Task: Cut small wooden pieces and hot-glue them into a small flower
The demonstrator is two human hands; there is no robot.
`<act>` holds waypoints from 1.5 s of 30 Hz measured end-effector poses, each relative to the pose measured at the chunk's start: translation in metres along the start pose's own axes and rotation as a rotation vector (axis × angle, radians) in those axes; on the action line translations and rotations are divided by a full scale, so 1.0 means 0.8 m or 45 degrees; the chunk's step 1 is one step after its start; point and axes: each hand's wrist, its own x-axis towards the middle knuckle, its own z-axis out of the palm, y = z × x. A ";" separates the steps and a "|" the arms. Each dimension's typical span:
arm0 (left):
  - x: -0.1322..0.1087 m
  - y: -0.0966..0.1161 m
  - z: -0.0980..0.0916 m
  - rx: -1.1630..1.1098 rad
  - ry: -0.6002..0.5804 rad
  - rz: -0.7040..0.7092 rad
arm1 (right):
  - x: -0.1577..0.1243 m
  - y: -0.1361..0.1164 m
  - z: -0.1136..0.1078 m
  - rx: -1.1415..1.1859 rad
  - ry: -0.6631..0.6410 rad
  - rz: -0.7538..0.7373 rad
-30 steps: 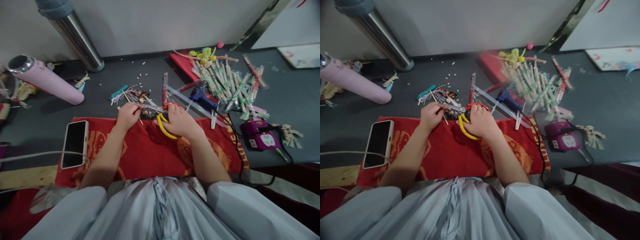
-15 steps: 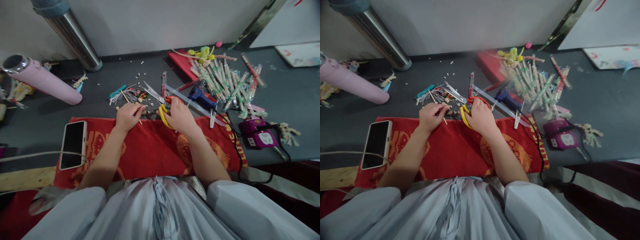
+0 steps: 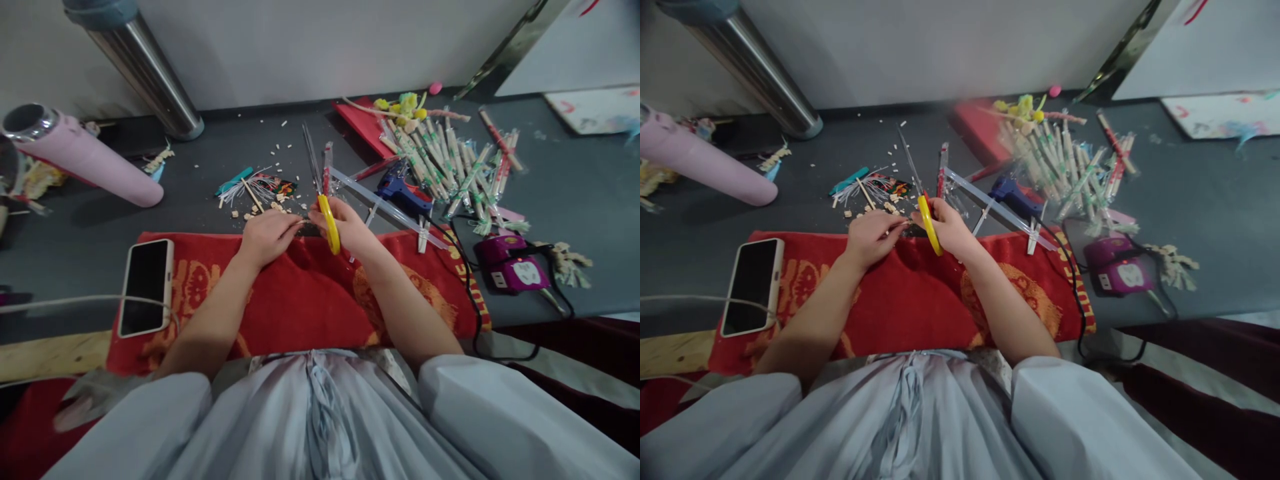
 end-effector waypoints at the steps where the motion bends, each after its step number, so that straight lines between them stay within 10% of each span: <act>1: 0.000 0.000 0.000 -0.004 0.001 0.001 | 0.000 0.000 0.000 0.036 -0.004 0.017; 45: -0.004 -0.006 0.007 0.055 -0.048 -0.055 | 0.010 0.010 -0.011 0.238 0.105 0.011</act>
